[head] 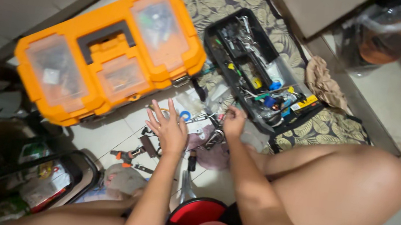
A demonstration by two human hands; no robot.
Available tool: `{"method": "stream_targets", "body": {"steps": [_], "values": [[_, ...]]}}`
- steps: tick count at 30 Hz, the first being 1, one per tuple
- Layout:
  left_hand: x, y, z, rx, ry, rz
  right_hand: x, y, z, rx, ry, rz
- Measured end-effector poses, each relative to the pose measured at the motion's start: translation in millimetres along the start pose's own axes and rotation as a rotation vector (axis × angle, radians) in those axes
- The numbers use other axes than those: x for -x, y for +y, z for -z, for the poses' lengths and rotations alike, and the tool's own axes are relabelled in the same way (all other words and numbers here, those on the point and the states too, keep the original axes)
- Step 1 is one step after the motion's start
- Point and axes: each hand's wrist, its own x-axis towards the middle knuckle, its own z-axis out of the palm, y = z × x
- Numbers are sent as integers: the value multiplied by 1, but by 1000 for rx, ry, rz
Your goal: The person sits on the floor and organizes various tools and hardware items into an orange toolbox. They pick up items from the floor and place them into compartments, wipe the toolbox interior with a cloth, and arrange tools such as pliers, screwdrivers, and small parts.
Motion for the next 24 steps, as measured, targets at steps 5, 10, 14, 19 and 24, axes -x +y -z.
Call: {"method": "stream_targets", "body": {"steps": [5, 10, 14, 19, 24], "values": [[4, 19, -11, 31, -44, -50, 5, 33, -14, -195, -44, -229], [2, 29, -17, 19, -44, -90, -9, 26, -5, -253, 107, -63], [2, 42, -18, 38, -45, -131, -24, -24, 11, -246, 115, -46], [0, 63, -22, 62, -61, -161, -47, -83, 46, -38, 289, 102], [-1, 78, -25, 51, -81, -211, -67, -83, 69, 86, 460, 32]]}}
